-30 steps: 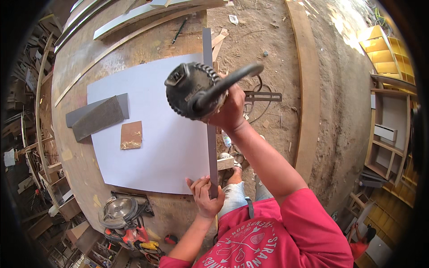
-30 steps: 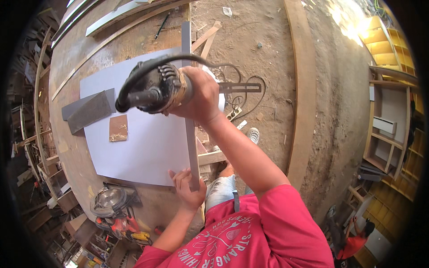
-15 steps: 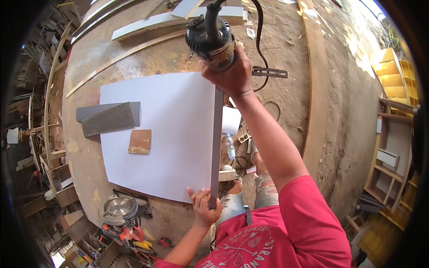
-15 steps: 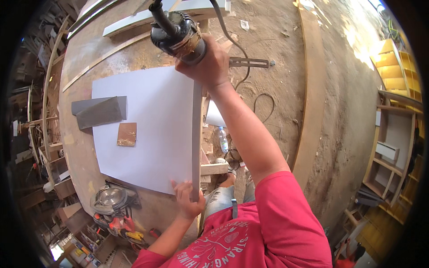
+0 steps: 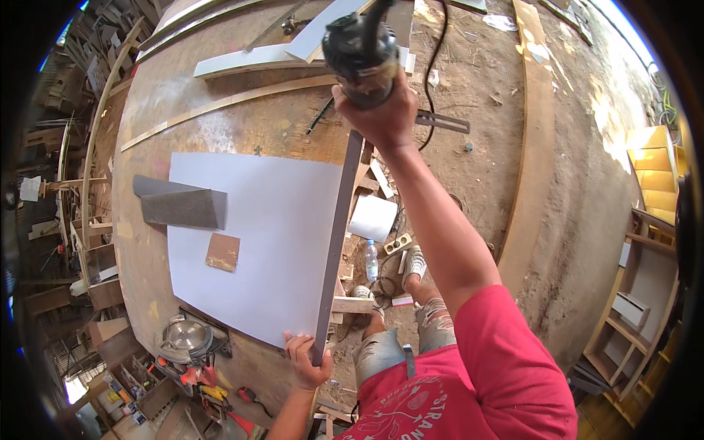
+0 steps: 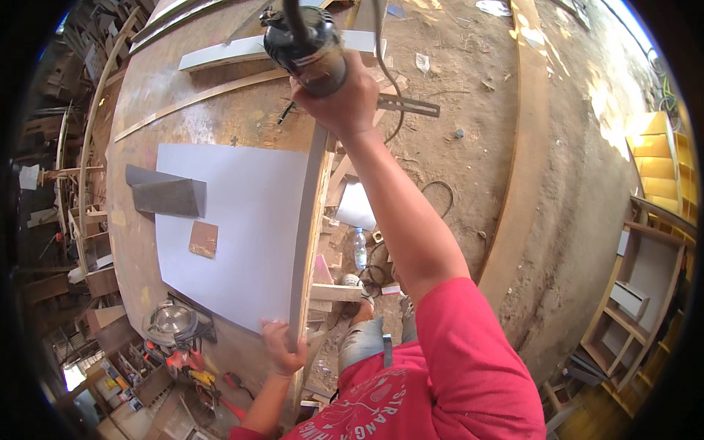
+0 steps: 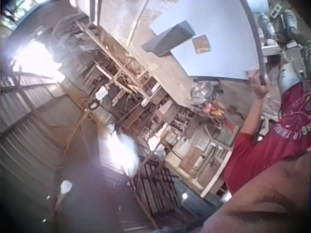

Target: The person shapes the edge of a wood board using a wood router while aligning the cut with a metal square. The person holds the board and router against the square, runs the router along the length of the board, and then places the board on a stack with other wooden pieces.

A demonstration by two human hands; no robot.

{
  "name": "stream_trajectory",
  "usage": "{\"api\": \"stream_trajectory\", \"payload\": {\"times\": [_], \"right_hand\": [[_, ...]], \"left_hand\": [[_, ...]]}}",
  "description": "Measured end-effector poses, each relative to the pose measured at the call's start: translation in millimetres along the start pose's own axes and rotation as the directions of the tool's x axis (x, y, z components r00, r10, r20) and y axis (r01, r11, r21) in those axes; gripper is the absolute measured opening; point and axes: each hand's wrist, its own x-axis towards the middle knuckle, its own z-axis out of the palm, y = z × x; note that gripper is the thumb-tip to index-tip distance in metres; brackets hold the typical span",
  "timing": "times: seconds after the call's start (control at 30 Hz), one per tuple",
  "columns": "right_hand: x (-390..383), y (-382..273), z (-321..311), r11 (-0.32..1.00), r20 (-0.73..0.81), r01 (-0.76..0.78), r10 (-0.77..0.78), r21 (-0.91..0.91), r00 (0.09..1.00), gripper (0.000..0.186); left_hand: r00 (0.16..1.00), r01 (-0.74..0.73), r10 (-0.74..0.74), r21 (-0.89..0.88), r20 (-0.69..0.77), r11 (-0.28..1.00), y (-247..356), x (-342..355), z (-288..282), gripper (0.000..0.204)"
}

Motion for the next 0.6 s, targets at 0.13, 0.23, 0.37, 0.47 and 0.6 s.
{"api": "stream_trajectory", "payload": {"times": [0.13,0.23,0.37,0.47,0.6], "right_hand": [[-10,15,-52,0.976,-0.027,0.198,-0.196,0.093,0.980,0.056],[-37,26,-120,0.952,0.110,-0.050,0.018,0.303,0.994,0.048],[-73,16,-210,0.881,0.210,-0.343,0.286,0.326,0.935,0.058],[-103,18,-261,0.798,0.249,-0.516,0.456,0.311,0.855,0.065],[-140,33,-316,0.840,0.192,-0.504,0.471,0.200,0.861,0.064]], "left_hand": [[0.994,0.105,-0.106,0.097,0.005,0.990,28,20,-10,0.061],[0.977,0.213,-0.212,0.085,-0.023,0.973,50,49,-7,0.074],[0.966,0.238,-0.234,0.023,-0.112,0.971,83,149,23,0.080],[0.955,0.219,-0.219,-0.023,-0.200,0.975,98,231,49,0.064],[0.940,0.332,-0.340,-0.135,-0.043,0.934,90,276,47,0.041]]}}
